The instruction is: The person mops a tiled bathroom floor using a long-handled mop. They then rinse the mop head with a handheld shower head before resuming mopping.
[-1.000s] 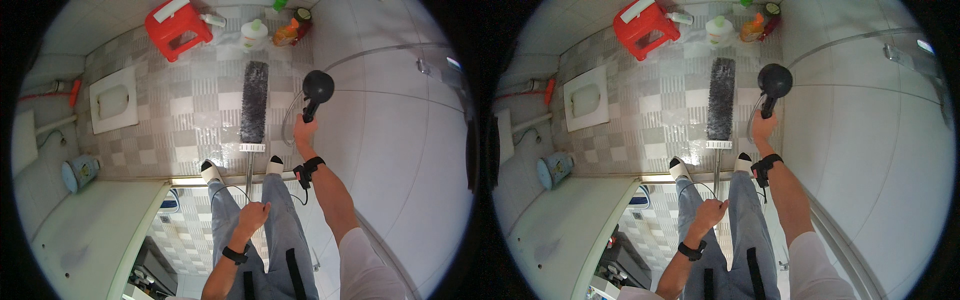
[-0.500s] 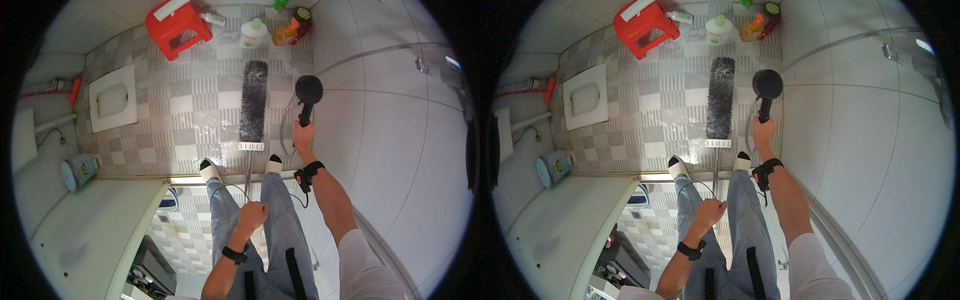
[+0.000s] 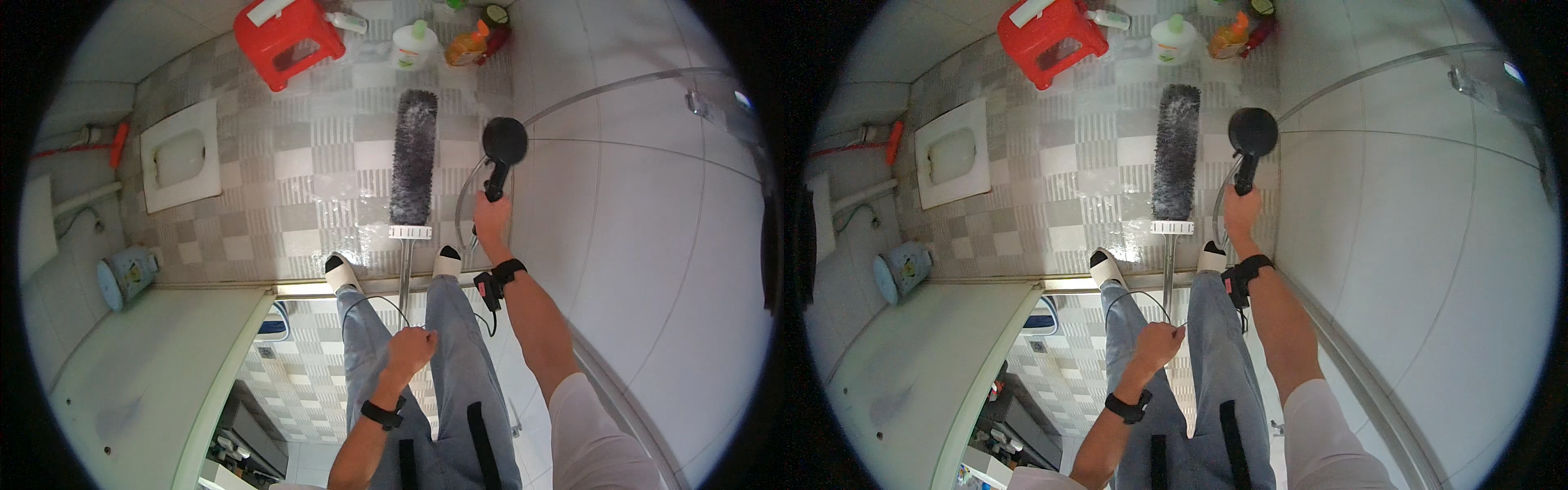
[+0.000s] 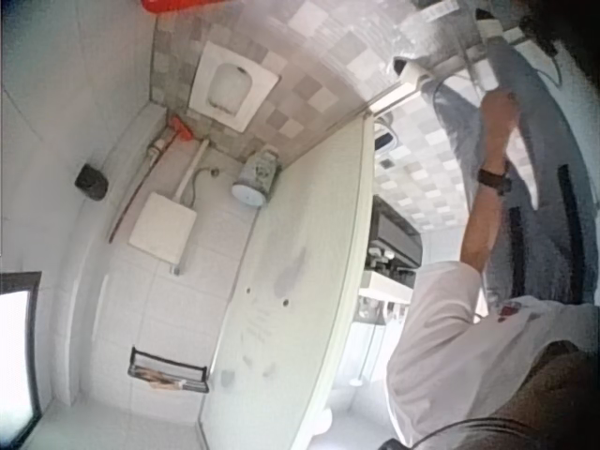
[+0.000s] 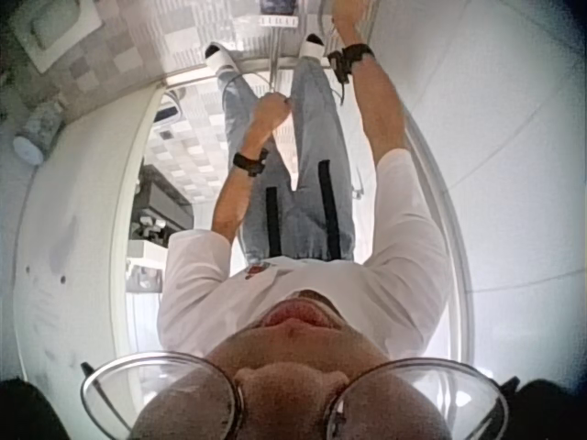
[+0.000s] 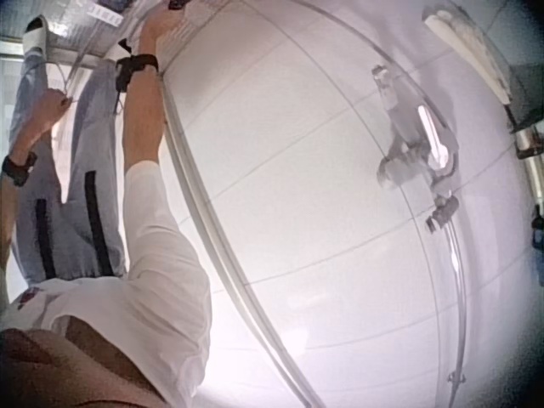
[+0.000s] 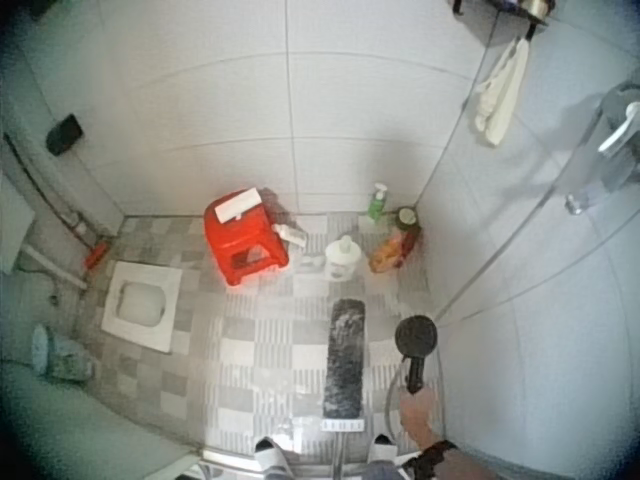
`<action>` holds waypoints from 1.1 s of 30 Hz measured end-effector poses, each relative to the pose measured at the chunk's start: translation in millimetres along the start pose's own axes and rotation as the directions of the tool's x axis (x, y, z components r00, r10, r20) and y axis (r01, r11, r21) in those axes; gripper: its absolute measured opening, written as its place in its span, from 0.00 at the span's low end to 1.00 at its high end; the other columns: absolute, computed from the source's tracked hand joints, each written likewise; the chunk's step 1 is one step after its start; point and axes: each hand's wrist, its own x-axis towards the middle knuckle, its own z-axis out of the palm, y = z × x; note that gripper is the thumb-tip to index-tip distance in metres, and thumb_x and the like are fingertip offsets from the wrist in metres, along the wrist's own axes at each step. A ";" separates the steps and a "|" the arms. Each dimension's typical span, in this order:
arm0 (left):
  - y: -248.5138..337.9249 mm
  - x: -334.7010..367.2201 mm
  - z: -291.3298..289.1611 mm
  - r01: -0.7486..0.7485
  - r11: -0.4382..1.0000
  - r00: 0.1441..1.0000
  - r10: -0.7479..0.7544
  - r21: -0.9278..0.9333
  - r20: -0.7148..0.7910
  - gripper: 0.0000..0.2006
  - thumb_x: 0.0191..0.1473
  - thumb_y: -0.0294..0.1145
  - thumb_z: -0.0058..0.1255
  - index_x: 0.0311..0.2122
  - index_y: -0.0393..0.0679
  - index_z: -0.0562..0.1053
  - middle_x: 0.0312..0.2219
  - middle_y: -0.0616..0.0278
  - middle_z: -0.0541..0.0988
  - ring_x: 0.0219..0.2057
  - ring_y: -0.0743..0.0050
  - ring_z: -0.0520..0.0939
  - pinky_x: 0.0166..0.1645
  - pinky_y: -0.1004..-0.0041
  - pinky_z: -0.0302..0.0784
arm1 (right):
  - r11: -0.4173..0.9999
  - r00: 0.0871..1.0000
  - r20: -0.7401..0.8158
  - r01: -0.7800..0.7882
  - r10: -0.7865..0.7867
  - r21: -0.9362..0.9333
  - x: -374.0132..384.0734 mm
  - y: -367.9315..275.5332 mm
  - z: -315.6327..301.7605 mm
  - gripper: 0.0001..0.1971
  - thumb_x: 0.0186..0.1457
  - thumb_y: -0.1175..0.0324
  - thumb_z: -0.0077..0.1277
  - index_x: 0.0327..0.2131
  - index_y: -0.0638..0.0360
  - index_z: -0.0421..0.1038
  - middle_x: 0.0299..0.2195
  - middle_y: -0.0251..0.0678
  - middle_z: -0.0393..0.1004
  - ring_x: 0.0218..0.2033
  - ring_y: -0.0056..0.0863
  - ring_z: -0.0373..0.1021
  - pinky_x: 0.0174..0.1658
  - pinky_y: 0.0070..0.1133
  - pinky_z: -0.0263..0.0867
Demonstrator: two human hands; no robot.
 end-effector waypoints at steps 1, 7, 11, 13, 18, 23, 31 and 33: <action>-0.5 0.5 -0.1 -0.009 1.000 1.000 0.009 -0.002 -0.008 0.21 0.54 0.45 0.40 0.23 0.39 0.76 0.21 0.46 0.75 0.26 0.45 0.77 0.33 0.56 0.72 | 0.999 1.000 0.004 0.020 -0.020 -0.050 2.6 -2.4 1.1 0.07 0.42 0.73 0.51 0.21 0.68 0.65 0.14 0.32 0.64 0.16 0.22 0.61 0.21 0.25 0.58; 4.8 -1.6 -6.1 0.009 1.000 1.000 -0.009 -0.021 0.011 0.21 0.54 0.45 0.39 0.23 0.39 0.76 0.22 0.47 0.76 0.27 0.45 0.77 0.33 0.56 0.72 | 0.991 0.991 -0.084 0.097 -0.104 -0.091 5.8 -12.5 1.0 0.09 0.41 0.72 0.52 0.19 0.68 0.63 0.13 0.33 0.63 0.16 0.21 0.61 0.21 0.24 0.58; 7.2 1.0 -8.8 -0.001 0.999 1.000 0.001 -0.039 0.009 0.21 0.54 0.45 0.38 0.23 0.39 0.76 0.22 0.47 0.76 0.27 0.45 0.77 0.33 0.56 0.73 | 0.990 0.982 -0.125 0.136 -0.139 -0.030 6.9 -10.8 -0.2 0.10 0.41 0.72 0.52 0.18 0.68 0.62 0.13 0.33 0.64 0.16 0.20 0.61 0.21 0.23 0.58; 6.9 1.3 -8.2 -0.006 1.000 1.000 0.006 -0.028 -0.003 0.22 0.54 0.45 0.38 0.23 0.38 0.76 0.22 0.47 0.76 0.26 0.45 0.77 0.33 0.57 0.73 | 0.994 0.989 -0.099 0.107 -0.109 -0.027 8.3 -11.1 -0.4 0.10 0.41 0.72 0.52 0.18 0.67 0.63 0.14 0.33 0.64 0.17 0.20 0.61 0.21 0.23 0.58; 5.7 -1.0 -6.7 0.006 0.999 0.999 -0.004 -0.044 0.035 0.22 0.54 0.46 0.39 0.22 0.38 0.76 0.21 0.47 0.76 0.26 0.46 0.77 0.33 0.57 0.73 | 0.999 0.997 -0.054 0.051 -0.052 -0.017 10.3 -21.9 1.6 0.10 0.42 0.71 0.52 0.18 0.67 0.64 0.14 0.34 0.65 0.17 0.20 0.61 0.22 0.23 0.58; 6.4 -3.2 -9.7 0.014 0.999 0.999 -0.012 -0.039 0.035 0.21 0.54 0.44 0.38 0.23 0.38 0.76 0.23 0.48 0.77 0.27 0.47 0.77 0.33 0.57 0.73 | 0.986 0.997 -0.029 0.071 -0.077 -0.152 8.2 -28.5 6.0 0.09 0.41 0.72 0.52 0.18 0.67 0.64 0.14 0.34 0.65 0.17 0.22 0.62 0.23 0.24 0.59; 3.9 -3.1 -11.7 0.009 1.000 1.000 -0.008 -0.022 0.025 0.21 0.54 0.44 0.38 0.23 0.39 0.76 0.23 0.49 0.77 0.28 0.48 0.77 0.34 0.57 0.73 | 0.986 0.984 -0.078 0.153 -0.158 -0.058 6.8 -23.5 14.0 0.09 0.41 0.73 0.51 0.18 0.68 0.63 0.13 0.34 0.64 0.17 0.23 0.62 0.24 0.25 0.60; 3.1 -3.8 -10.3 0.019 1.000 0.999 -0.019 -0.013 0.027 0.20 0.54 0.44 0.38 0.23 0.39 0.76 0.23 0.49 0.77 0.28 0.48 0.77 0.34 0.57 0.73 | 0.985 0.982 -0.073 0.170 -0.173 -0.039 8.6 -25.2 12.8 0.09 0.41 0.73 0.52 0.19 0.68 0.63 0.13 0.35 0.64 0.17 0.23 0.62 0.24 0.25 0.60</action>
